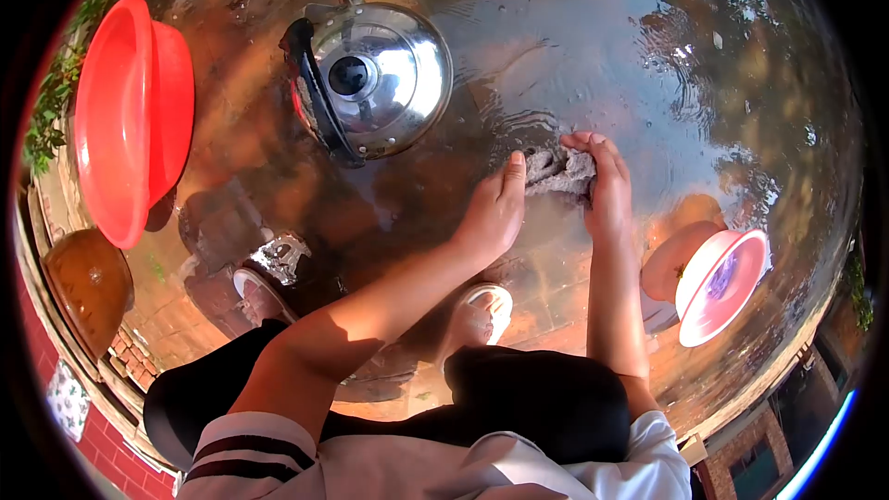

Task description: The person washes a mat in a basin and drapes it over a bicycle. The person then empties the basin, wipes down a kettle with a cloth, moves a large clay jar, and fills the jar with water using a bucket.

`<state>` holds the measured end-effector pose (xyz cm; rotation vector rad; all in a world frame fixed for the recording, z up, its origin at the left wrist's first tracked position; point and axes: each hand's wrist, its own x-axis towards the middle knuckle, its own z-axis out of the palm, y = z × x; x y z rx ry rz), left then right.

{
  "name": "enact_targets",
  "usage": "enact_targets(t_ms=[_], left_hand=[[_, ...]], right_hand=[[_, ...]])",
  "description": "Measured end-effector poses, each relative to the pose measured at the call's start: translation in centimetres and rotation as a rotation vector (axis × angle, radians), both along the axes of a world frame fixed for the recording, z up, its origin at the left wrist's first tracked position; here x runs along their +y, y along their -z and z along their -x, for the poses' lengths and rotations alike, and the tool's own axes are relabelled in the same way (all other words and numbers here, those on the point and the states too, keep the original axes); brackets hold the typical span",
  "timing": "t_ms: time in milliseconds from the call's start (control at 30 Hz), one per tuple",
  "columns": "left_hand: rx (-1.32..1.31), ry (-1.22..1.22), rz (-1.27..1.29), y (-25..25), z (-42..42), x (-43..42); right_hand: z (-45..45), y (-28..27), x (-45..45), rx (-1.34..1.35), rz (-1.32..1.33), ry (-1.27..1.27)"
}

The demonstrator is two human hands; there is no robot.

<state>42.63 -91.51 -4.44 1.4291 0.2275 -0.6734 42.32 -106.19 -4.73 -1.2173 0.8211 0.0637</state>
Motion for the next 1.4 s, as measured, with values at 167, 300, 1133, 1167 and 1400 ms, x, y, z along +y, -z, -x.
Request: enact_targets(t_ms=[167,300,1133,1167,1400], left_hand=[[0.457,-0.072,0.471,-2.3,-0.8,8.3],[0.685,-0.023,0.477,-4.0,-1.8,13.4],[0.359,-0.137,-0.547,-17.8,-5.5,50.8],[0.326,-0.184,-0.572,-18.1,-2.6,54.3],[0.611,-0.393,-0.896,-29.5,24.3,73.2]], right_hand=[[-0.8,-4.4,3.5,0.287,-0.032,-0.597],[-4.2,-7.1,7.9,-0.075,-0.123,-0.623],[-10.0,-7.7,24.8,-0.201,0.085,-0.481],[-10.2,-8.6,24.6,-0.163,0.134,-0.517],[-13.7,-12.9,24.0,0.372,0.155,-0.401]])
